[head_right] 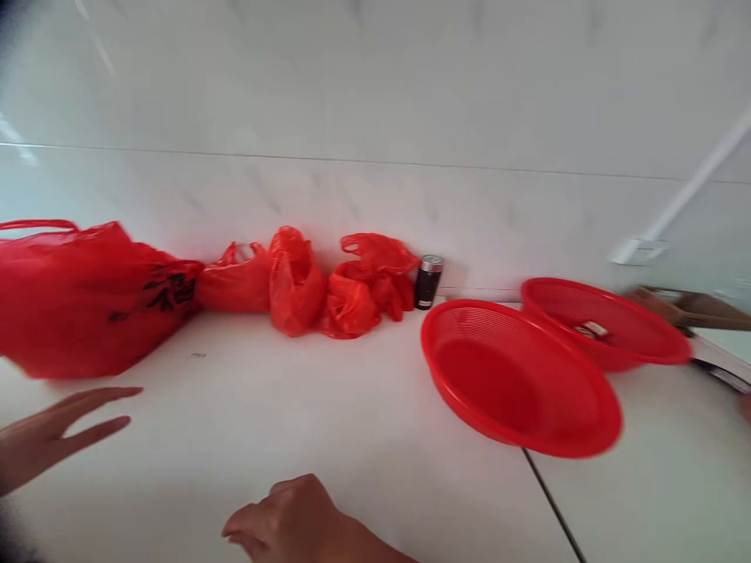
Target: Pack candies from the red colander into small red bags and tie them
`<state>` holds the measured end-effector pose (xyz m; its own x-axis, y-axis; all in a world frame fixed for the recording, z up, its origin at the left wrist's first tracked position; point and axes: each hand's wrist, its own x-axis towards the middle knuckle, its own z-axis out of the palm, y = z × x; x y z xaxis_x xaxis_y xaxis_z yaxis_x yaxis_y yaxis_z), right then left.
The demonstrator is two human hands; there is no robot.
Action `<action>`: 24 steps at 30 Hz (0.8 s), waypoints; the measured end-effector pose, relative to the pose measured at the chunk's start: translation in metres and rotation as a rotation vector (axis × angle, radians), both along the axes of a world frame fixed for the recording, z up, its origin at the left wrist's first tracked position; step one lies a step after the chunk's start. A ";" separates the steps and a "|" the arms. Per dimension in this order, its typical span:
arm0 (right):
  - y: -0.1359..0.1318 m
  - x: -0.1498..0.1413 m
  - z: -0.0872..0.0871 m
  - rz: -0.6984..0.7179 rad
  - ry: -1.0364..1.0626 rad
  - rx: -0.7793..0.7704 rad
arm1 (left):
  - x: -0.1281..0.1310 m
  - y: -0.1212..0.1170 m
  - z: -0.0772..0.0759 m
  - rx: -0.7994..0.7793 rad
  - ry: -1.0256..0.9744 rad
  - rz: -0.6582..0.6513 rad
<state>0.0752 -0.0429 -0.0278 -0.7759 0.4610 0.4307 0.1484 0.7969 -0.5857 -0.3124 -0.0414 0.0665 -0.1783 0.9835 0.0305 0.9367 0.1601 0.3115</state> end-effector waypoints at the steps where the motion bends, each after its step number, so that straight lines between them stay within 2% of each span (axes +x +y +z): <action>1: 0.003 0.024 0.000 -0.066 0.027 -0.013 | 0.021 0.016 -0.002 -0.050 -0.025 -0.063; 4: 0.005 0.098 0.001 -0.285 0.121 -0.094 | 0.091 0.059 0.000 -0.228 -0.058 -0.198; 6: -0.003 0.142 0.000 -0.466 0.173 -0.162 | 0.133 0.083 0.005 -0.275 -0.054 -0.279; 9: -0.024 0.191 -0.009 -0.738 0.204 -0.279 | 0.184 0.116 0.007 -0.303 -0.092 -0.412; 12: -0.044 0.232 -0.018 -0.996 0.231 -0.319 | 0.228 0.141 -0.002 -0.323 -0.175 -0.484; 15: -0.048 0.288 -0.013 -1.306 0.256 -0.218 | 0.275 0.148 -0.016 -0.380 -0.352 -0.493; 18: -0.026 0.367 0.014 -1.682 0.436 -0.032 | 0.321 0.134 -0.030 -0.494 -0.679 -0.457; 19: -0.011 0.395 0.026 -1.720 0.524 0.034 | 0.334 0.126 -0.035 -0.516 -0.806 -0.446; 20: 0.006 0.422 0.039 -1.707 0.544 0.033 | 0.345 0.118 -0.040 -0.520 -0.916 -0.431; 22: 0.048 0.469 0.064 -1.692 0.386 -0.109 | 0.361 0.104 -0.049 -0.500 -1.055 -0.373; 23: 0.070 0.487 0.073 -1.715 0.222 -0.184 | 0.365 0.099 -0.052 -0.493 -1.086 -0.329; 24: 0.092 0.500 0.080 -1.718 0.162 -0.203 | 0.367 0.096 -0.055 -0.485 -1.108 -0.285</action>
